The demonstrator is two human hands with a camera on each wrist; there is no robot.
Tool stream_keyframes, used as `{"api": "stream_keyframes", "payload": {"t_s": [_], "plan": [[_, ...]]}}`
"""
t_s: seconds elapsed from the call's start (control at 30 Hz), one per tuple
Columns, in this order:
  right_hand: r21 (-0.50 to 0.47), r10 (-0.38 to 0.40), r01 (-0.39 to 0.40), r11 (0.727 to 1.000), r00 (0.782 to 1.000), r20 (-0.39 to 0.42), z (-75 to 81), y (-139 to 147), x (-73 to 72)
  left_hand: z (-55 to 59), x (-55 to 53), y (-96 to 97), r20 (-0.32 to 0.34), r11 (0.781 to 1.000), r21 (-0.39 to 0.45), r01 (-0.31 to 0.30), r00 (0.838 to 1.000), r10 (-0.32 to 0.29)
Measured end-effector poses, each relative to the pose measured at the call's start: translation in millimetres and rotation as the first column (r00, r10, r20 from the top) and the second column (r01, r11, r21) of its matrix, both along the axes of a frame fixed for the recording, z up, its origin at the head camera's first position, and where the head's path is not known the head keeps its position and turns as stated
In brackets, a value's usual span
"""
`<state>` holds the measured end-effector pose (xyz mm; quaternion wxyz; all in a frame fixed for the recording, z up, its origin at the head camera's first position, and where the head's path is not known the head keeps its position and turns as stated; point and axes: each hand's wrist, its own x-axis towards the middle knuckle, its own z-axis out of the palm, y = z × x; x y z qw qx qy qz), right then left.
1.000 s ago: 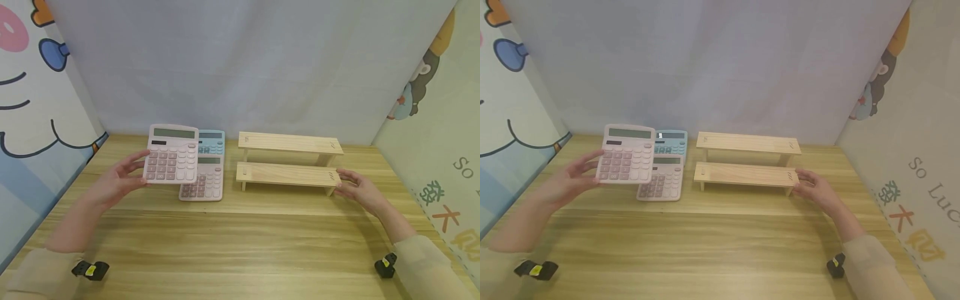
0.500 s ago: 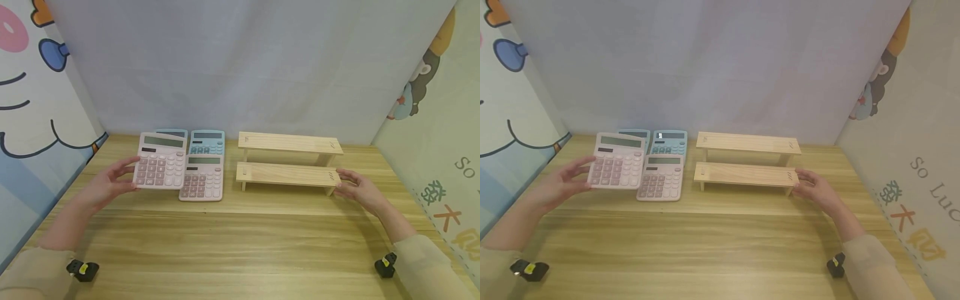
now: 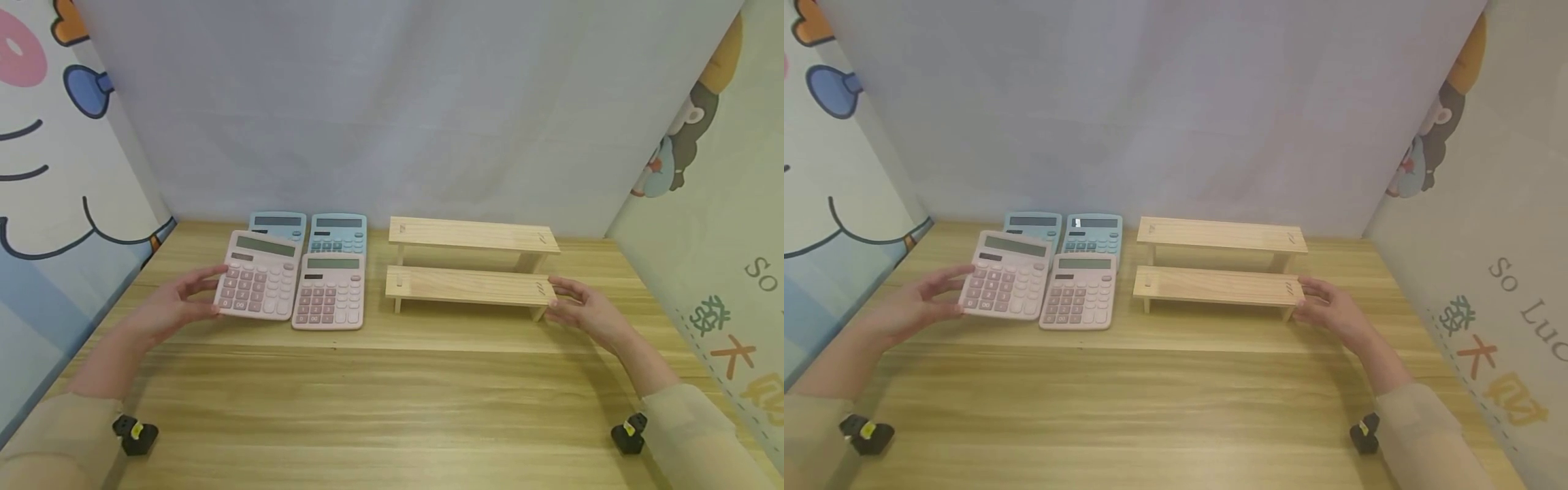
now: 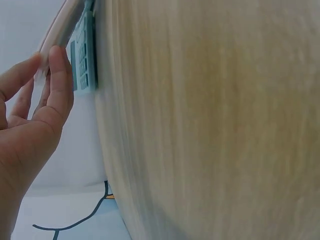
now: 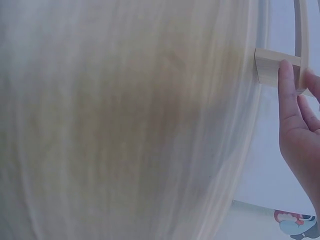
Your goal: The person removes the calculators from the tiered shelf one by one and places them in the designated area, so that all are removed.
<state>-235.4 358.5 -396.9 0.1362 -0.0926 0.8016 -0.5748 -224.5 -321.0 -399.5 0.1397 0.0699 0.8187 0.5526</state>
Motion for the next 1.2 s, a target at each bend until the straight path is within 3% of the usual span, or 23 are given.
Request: {"api": "stream_keyframes", "payload": {"t_s": [0.17,0.43,0.63,0.9,1.2], "plan": [[0.0,0.0,0.0,1.0,1.0,-0.012,-2.0,0,-0.7,-3.1,-1.9,-3.3,0.029,0.999,-0.037,0.012,1.0,-0.011],[-0.006,-0.002,0.002,1.0,1.0,-0.014,-3.2,0,-1.8,-12.5,-7.7,-10.8,0.087,1.0,-0.024,0.017,0.996,-0.015],[-0.016,-0.007,0.007,1.0,1.0,-0.011,-3.7,0,-2.3,-13.6,-9.3,-12.2,0.102,0.999,-0.043,0.032,0.994,-0.027],[0.0,-0.004,0.004,1.0,1.0,-0.01,-2.6,1,-0.5,-10.3,-13.1,-11.4,0.063,0.975,-0.212,0.067,0.996,-0.055],[0.001,-0.01,0.01,1.0,1.0,0.003,-1.3,1,-0.5,-11.7,-16.5,-10.7,0.035,0.955,-0.286,0.083,0.996,-0.076]]}}
